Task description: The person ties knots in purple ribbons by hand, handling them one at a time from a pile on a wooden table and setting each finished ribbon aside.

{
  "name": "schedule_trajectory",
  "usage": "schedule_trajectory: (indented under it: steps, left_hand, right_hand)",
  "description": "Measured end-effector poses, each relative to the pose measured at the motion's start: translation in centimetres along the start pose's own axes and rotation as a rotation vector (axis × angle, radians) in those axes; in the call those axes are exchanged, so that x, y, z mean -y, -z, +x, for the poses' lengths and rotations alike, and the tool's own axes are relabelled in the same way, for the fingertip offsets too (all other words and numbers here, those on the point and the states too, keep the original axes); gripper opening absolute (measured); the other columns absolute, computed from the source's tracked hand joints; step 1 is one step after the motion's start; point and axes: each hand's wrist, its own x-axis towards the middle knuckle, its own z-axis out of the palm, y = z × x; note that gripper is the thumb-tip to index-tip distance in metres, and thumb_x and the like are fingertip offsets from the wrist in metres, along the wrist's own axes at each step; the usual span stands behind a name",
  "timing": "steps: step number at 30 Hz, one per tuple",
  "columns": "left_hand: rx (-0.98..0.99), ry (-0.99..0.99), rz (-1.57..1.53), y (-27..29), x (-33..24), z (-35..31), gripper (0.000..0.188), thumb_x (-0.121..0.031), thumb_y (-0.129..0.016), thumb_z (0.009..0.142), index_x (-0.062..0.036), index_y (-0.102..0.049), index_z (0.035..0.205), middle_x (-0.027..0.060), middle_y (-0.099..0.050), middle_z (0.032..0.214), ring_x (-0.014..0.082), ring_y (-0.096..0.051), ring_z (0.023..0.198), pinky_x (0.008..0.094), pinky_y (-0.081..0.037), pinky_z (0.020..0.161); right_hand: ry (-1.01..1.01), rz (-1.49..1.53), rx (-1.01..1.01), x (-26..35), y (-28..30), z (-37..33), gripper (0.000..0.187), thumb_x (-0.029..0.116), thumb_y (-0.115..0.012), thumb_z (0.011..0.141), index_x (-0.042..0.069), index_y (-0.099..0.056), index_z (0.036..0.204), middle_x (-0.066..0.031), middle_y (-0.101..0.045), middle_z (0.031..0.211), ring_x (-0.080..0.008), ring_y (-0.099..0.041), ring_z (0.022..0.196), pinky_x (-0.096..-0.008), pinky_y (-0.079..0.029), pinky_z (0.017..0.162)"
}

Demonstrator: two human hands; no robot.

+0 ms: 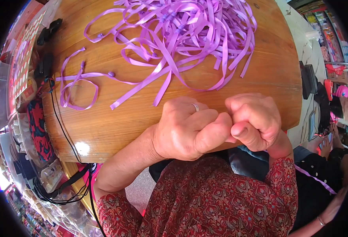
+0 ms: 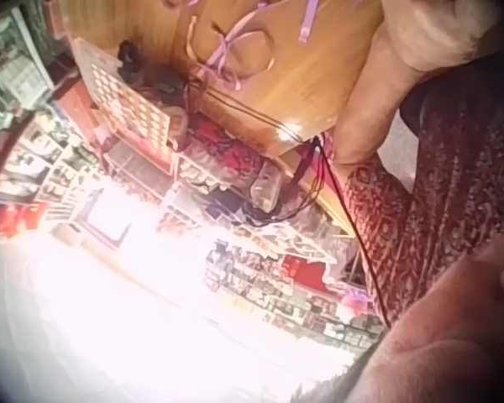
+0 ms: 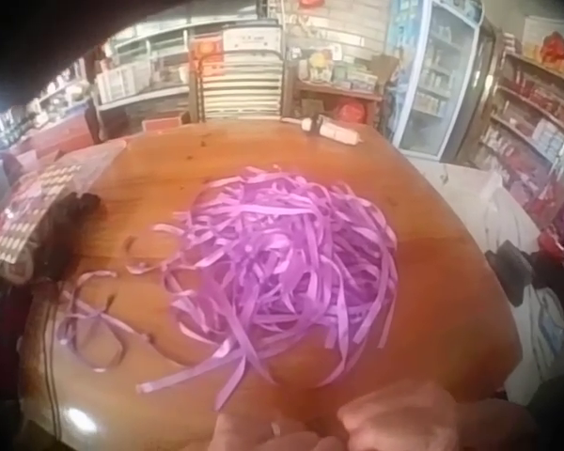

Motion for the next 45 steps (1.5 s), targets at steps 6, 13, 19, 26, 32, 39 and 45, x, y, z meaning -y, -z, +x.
schedule_trajectory:
  steps: [6, 13, 19, 26, 32, 39, 45]
  left_hand:
    - [0.047, 0.080, -0.051, 0.2, 0.6, 0.1, 0.023, -0.018, -0.073, 0.072, -0.0049, -0.056, 0.081, 0.0024, -0.047, 0.054, 0.0181, -0.053, 0.044, 0.0309, -0.038, 0.038]
    - [-0.002, 0.307, -0.175, -0.5, 1.0, 0.0, 0.020, -0.017, -0.071, 0.079, -0.0042, -0.057, 0.084, 0.0075, -0.056, 0.062, 0.0233, -0.056, 0.050, 0.0323, -0.040, 0.043]
    - [-0.007, 0.297, -0.130, -0.1, 0.8, 0.5, 0.021, -0.018, -0.071, 0.079, -0.0046, -0.057, 0.086, 0.0070, -0.056, 0.062, 0.0232, -0.056, 0.050, 0.0318, -0.041, 0.043]
    - [0.000, 0.321, -0.049, 0.0, 1.1, 0.4, 0.023, -0.018, -0.070, 0.081, -0.0037, -0.057, 0.094, 0.0077, -0.058, 0.068, 0.0246, -0.057, 0.054, 0.0328, -0.042, 0.046]
    - [0.020, 0.437, -0.181, 0.2, 0.6, 0.8, 0.025, -0.018, -0.070, 0.081, -0.0024, -0.058, 0.097, 0.0086, -0.059, 0.071, 0.0256, -0.058, 0.058, 0.0335, -0.044, 0.050]
    - [0.051, 0.399, -0.249, 0.5, 0.7, 0.8, 0.023, -0.017, -0.069, 0.081, -0.0018, -0.058, 0.095, 0.0092, -0.057, 0.069, 0.0268, -0.058, 0.059, 0.0341, -0.044, 0.051]
    - [0.028, 0.428, -0.236, 0.5, 0.4, 1.0, 0.015, -0.011, -0.065, 0.084, -0.0013, -0.057, 0.092, 0.0100, -0.057, 0.072, 0.0270, -0.057, 0.058, 0.0339, -0.044, 0.051]
  right_hand:
    - [-0.072, -0.150, 0.005, -0.2, 0.7, 0.6, 0.038, 0.030, -0.052, 0.093, 0.002, -0.047, 0.068, -0.0081, -0.049, 0.059, -0.0220, -0.047, 0.049, -0.0312, -0.035, 0.045]
    - [-0.344, 0.181, -0.003, -1.3, 1.5, 0.3, 0.062, 0.053, -0.035, 0.095, -0.001, -0.053, 0.071, -0.0055, -0.050, 0.061, -0.0148, -0.045, 0.050, -0.0272, -0.035, 0.051]
    - [-0.321, 0.066, -0.049, -0.7, 1.6, 0.8, 0.064, 0.053, -0.032, 0.096, -0.003, -0.055, 0.073, -0.0047, -0.046, 0.057, -0.0112, -0.040, 0.046, -0.0267, -0.034, 0.050]
    - [-0.197, -0.065, -0.114, -0.9, 2.3, 1.1, 0.038, 0.033, -0.055, 0.092, -0.004, -0.062, 0.089, -0.0081, -0.058, 0.071, -0.0133, -0.053, 0.060, -0.0267, -0.041, 0.055]
    - [0.070, -0.148, -0.111, -1.6, 2.6, 1.4, 0.029, 0.004, -0.070, 0.076, -0.003, -0.065, 0.104, -0.0099, -0.063, 0.081, -0.0164, -0.059, 0.069, -0.0278, -0.047, 0.059]
    - [0.121, -0.269, -0.105, -1.1, 2.6, 1.3, 0.023, 0.002, -0.071, 0.073, -0.002, -0.067, 0.095, -0.0101, -0.063, 0.080, -0.0177, -0.058, 0.065, -0.0271, -0.046, 0.058]
    - [0.097, -0.289, -0.144, -1.2, 2.6, 1.2, 0.023, 0.000, -0.073, 0.071, -0.002, -0.066, 0.092, -0.0106, -0.062, 0.080, -0.0192, -0.058, 0.065, -0.0270, -0.046, 0.057]
